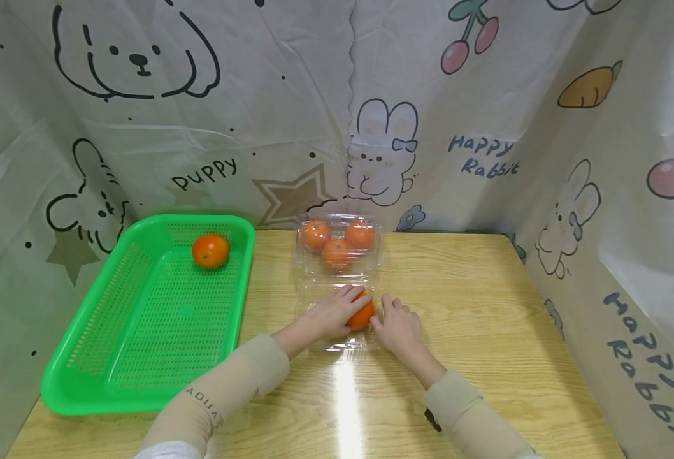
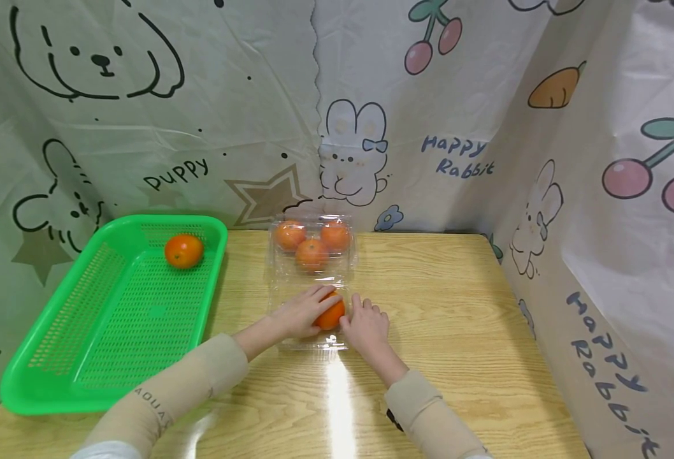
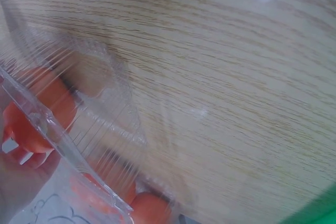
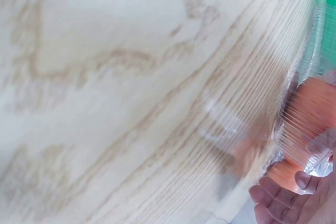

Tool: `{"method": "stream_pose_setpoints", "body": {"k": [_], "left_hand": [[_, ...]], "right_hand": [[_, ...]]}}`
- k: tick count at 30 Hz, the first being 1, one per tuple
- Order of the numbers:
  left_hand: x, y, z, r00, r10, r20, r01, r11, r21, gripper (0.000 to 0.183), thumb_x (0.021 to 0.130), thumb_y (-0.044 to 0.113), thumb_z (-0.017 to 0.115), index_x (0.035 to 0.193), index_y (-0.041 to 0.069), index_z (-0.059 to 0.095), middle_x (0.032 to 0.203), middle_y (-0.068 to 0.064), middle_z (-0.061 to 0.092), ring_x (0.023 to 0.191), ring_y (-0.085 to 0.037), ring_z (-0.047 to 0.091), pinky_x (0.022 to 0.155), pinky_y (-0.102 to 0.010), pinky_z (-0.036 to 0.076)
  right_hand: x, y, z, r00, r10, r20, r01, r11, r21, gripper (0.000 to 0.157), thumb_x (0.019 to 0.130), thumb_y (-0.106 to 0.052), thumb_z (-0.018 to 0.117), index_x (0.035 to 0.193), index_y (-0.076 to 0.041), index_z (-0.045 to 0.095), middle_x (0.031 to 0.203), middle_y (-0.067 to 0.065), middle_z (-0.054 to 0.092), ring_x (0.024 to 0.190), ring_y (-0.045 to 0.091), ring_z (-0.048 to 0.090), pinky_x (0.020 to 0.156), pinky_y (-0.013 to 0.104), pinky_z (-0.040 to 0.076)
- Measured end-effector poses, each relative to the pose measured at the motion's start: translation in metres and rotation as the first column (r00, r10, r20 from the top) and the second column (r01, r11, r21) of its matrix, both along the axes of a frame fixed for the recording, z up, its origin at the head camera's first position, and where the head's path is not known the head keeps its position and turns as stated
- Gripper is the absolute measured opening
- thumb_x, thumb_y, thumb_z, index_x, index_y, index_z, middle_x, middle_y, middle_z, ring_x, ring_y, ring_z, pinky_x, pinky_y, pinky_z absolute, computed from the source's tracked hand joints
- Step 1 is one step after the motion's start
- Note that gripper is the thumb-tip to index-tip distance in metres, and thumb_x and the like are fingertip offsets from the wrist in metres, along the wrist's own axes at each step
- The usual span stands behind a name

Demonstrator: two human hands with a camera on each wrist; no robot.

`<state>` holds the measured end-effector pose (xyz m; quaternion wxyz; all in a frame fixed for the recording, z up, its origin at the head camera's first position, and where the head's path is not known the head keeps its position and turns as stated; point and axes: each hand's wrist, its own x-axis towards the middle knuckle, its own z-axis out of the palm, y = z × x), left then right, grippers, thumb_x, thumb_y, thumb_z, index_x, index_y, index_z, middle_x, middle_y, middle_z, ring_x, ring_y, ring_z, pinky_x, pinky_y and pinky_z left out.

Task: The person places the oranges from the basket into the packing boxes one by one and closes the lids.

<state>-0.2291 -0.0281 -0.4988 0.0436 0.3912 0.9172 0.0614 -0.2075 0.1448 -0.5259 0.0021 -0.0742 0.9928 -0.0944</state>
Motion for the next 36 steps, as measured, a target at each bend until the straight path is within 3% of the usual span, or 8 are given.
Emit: {"method": "stream_pose_setpoints", "body": {"k": [17,26,36], "left_hand": [[-0.002,0.000,0.003,1.000,-0.005,0.000,0.005,1.000,0.015,0.076,0.074,0.021,0.074,0.139,0.012,0.035,0.142,-0.013,0.032,0.129,-0.033,0.032,0.101,-0.045,0.036],[-0.005,-0.004,0.022,0.999,-0.006,0.032,0.005,0.999,0.042,0.069,0.078,0.027,0.069,0.137,0.009,0.038,0.140,-0.014,0.036,0.128,-0.033,0.034,0.105,-0.047,0.029],[-0.016,-0.016,0.044,0.995,0.051,-0.089,-0.048,0.998,0.030,0.054,0.080,0.032,0.064,0.126,0.008,0.050,0.130,-0.010,0.048,0.121,-0.029,0.042,0.101,-0.047,0.033]], "right_hand": [[-0.002,0.001,-0.002,1.000,-0.001,0.013,0.001,1.000,0.001,0.032,0.085,-0.036,0.049,0.103,-0.010,0.045,0.081,0.008,0.052,0.064,0.027,0.052,0.056,0.039,0.043],[-0.002,0.000,-0.002,1.000,-0.005,0.000,0.005,1.000,-0.011,0.031,0.084,-0.036,0.049,0.102,-0.011,0.045,0.082,0.008,0.052,0.067,0.028,0.054,0.058,0.040,0.044],[-0.001,-0.001,-0.001,1.000,-0.012,0.013,0.012,1.000,-0.012,0.035,0.084,-0.038,0.049,0.105,-0.010,0.046,0.086,0.010,0.054,0.071,0.028,0.055,0.061,0.040,0.045]]}}
